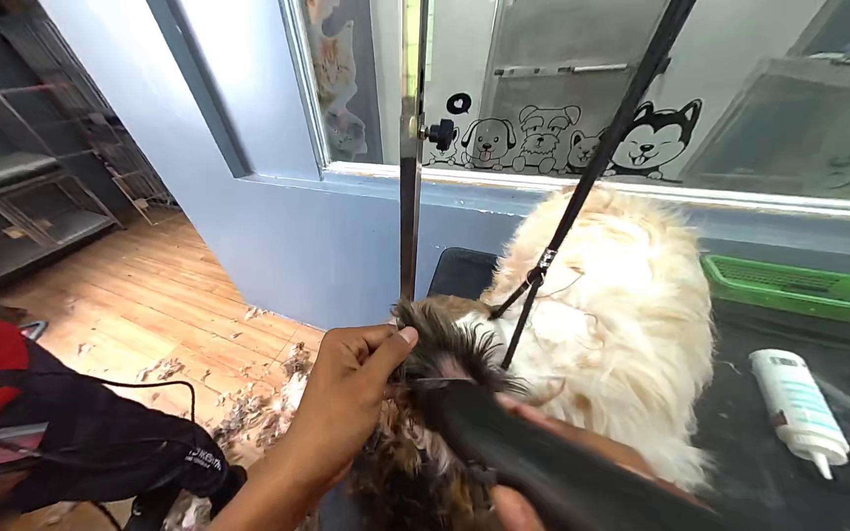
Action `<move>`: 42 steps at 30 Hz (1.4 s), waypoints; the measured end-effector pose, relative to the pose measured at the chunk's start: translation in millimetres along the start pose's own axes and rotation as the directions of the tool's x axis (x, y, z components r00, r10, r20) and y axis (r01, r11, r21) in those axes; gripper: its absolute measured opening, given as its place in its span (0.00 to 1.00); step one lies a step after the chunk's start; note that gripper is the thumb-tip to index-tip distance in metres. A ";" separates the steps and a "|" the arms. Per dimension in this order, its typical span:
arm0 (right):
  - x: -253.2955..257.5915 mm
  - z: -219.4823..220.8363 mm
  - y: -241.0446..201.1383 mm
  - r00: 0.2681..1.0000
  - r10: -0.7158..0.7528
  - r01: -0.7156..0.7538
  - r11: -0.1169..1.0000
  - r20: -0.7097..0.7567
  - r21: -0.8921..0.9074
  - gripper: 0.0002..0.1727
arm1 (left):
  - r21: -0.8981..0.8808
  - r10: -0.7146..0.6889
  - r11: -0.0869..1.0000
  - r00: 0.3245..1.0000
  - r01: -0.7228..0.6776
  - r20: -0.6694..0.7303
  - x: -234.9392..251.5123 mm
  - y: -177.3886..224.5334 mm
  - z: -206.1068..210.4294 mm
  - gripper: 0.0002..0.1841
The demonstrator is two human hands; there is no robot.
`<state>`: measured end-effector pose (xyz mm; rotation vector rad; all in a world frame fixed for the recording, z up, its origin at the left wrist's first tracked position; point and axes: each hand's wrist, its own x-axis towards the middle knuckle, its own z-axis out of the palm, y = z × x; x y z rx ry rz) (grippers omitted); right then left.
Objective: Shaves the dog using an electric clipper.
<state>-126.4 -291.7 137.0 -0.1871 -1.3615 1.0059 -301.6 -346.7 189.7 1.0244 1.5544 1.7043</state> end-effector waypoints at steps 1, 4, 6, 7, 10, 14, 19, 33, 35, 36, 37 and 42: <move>2.9 -3.5 -0.9 0.999 -0.020 0.018 0.999 -0.039 -0.051 0.25 | -0.019 -0.012 1.000 1.000 0.011 -0.011 -0.9 -0.9 -0.4 0.18; 6.7 6.6 2.3 0.995 0.029 -0.032 0.999 -0.096 -0.036 0.24 | -0.045 -0.013 0.999 0.999 0.011 -0.044 -4.4 -4.8 3.2 0.19; 0.4 19.9 2.5 0.989 0.138 -0.133 0.987 -0.054 0.088 0.24 | -0.042 0.009 0.999 0.996 -0.012 -0.086 -6.3 -8.8 6.6 0.19; -3.5 23.7 3.4 0.985 0.171 -0.164 0.975 -0.034 0.148 0.26 | -0.042 0.015 0.999 0.994 -0.020 -0.106 -6.5 -9.4 7.4 0.20; -11.4 23.5 -2.6 0.968 0.231 -0.202 0.952 -0.103 0.232 0.26 | -0.077 0.020 0.997 0.987 -0.033 -0.162 -7.4 -8.5 8.2 0.21; -2.7 19.0 -13.0 0.871 0.223 -0.204 0.975 -0.438 0.090 0.23 | -0.166 -0.015 0.986 0.982 -0.017 -0.190 -13.7 -12.6 13.4 0.21; 2.4 37.4 -12.7 0.770 0.245 -0.271 0.961 -0.589 0.045 0.27 | -0.212 0.028 0.973 0.959 -0.091 -0.282 -29.2 -22.1 29.8 0.20; 16.4 40.9 -15.1 0.885 0.219 -0.147 0.969 -0.412 0.199 0.37 | -0.020 0.185 0.978 0.908 -0.208 -0.375 -39.9 -37.8 51.3 0.14; 7.5 27.6 -17.2 0.881 0.111 -0.101 0.994 -0.460 0.046 0.29 | -0.039 0.159 0.982 0.921 -0.185 -0.356 -38.0 -36.3 49.3 0.20; 2.7 22.3 -17.1 0.869 0.074 -0.096 0.995 -0.489 -0.021 0.26 | -0.038 0.154 0.983 0.924 -0.179 -0.350 -37.6 -35.7 49.1 0.22; -1.6 18.7 -16.5 0.858 0.054 -0.102 0.993 -0.511 -0.066 0.24 | -0.032 0.156 0.983 0.924 -0.178 -0.348 -37.2 -35.3 49.9 0.23; -3.8 30.2 -7.4 0.800 0.038 -0.135 0.984 -0.599 -0.118 0.31 | 0.103 0.315 0.949 0.904 -0.298 -0.288 -37.4 -41.7 51.3 0.22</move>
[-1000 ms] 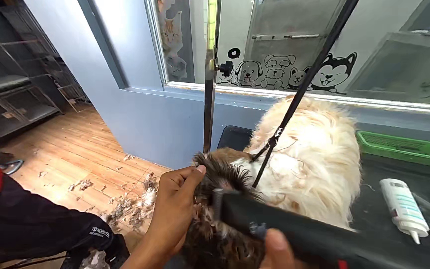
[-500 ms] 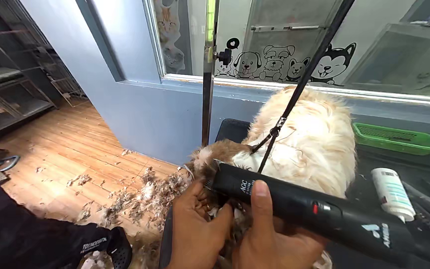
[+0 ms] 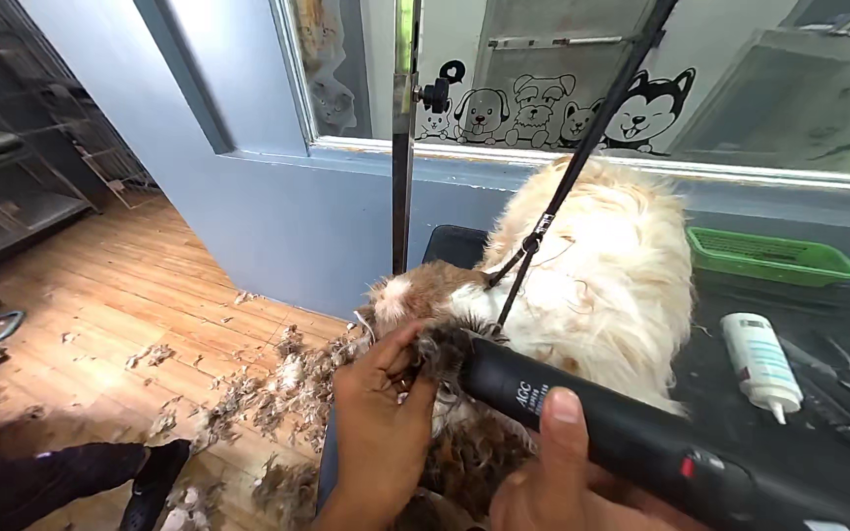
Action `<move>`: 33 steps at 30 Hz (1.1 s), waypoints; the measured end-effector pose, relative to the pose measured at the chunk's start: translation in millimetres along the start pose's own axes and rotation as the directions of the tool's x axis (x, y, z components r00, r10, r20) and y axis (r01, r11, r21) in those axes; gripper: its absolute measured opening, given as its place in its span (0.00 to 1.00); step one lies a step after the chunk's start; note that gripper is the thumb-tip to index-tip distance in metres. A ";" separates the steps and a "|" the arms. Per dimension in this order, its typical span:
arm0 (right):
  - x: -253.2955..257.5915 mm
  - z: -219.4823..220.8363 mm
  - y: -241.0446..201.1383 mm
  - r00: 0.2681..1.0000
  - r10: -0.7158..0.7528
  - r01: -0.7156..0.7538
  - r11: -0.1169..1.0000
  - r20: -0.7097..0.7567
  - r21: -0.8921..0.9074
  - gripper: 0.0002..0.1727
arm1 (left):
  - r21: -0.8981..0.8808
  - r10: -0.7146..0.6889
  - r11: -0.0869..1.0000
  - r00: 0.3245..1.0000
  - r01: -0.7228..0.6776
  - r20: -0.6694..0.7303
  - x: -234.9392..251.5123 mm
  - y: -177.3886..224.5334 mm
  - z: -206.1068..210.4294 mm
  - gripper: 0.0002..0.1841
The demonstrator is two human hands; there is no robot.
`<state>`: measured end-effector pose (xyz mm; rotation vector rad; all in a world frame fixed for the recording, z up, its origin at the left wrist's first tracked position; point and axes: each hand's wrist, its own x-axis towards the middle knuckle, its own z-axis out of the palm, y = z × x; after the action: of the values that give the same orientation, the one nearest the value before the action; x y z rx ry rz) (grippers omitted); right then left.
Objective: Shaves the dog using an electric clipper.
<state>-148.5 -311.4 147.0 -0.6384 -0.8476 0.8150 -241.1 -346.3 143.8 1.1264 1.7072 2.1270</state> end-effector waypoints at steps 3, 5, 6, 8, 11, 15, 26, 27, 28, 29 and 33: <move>-1.1 15.0 0.8 0.994 0.092 -0.089 0.995 -0.062 0.044 0.39 | 0.114 0.097 0.988 0.991 -0.107 0.088 -1.9 -4.5 -3.9 0.20; -3.2 23.4 -1.5 0.992 0.112 -0.108 0.992 -0.053 0.072 0.40 | 0.172 0.115 0.976 0.988 -0.131 0.100 -4.7 -6.4 -3.9 0.18; -3.7 28.4 -3.0 0.992 0.113 -0.108 0.989 -0.048 0.097 0.39 | 0.183 0.123 0.974 0.989 -0.137 0.084 -4.6 -7.4 -3.1 0.17; -3.4 36.1 -5.6 0.992 0.129 -0.125 0.981 -0.017 0.151 0.38 | 0.177 0.118 0.976 0.991 -0.127 0.061 -4.9 -7.4 -1.6 0.17; 7.6 34.7 -6.1 0.956 0.254 -0.282 0.934 0.146 0.221 0.35 | 0.180 0.123 0.975 0.990 -0.134 0.071 -2.5 -5.8 -4.4 0.27; 46.6 -4.8 2.7 0.832 0.258 -0.451 0.830 0.490 0.328 0.27 | 0.172 0.322 0.898 0.870 -0.405 0.373 18.1 -18.4 -20.6 0.18; 126.5 -152.2 -9.5 0.412 0.137 -0.367 0.930 0.901 0.026 0.32 | -0.058 0.351 0.461 0.122 -0.886 0.928 101.5 -20.5 -54.5 0.20; 130.0 -160.7 -12.4 0.378 0.158 -0.343 0.939 0.912 -0.020 0.33 | -0.074 0.360 0.414 0.088 -0.907 0.929 108.3 -20.4 -57.2 0.19; 133.2 -167.8 -15.3 0.352 0.175 -0.299 0.952 0.920 -0.066 0.35 | -0.097 0.376 0.396 0.065 -0.913 0.924 115.2 -20.2 -59.1 0.17; 135.6 -173.0 -18.1 0.328 0.188 -0.238 0.965 0.926 -0.112 0.37 | -0.126 0.391 0.406 0.047 -0.905 0.919 122.0 -19.9 -59.5 0.17; 140.0 -178.4 -24.0 0.327 0.188 -0.096 0.982 0.926 -0.166 0.38 | -0.202 0.389 0.628 0.078 -0.752 0.918 133.7 -14.4 -45.4 0.17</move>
<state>66.8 -238.8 128.1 -0.2313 -1.9493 1.3602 -367.9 -299.2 186.9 2.7999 1.0038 0.7598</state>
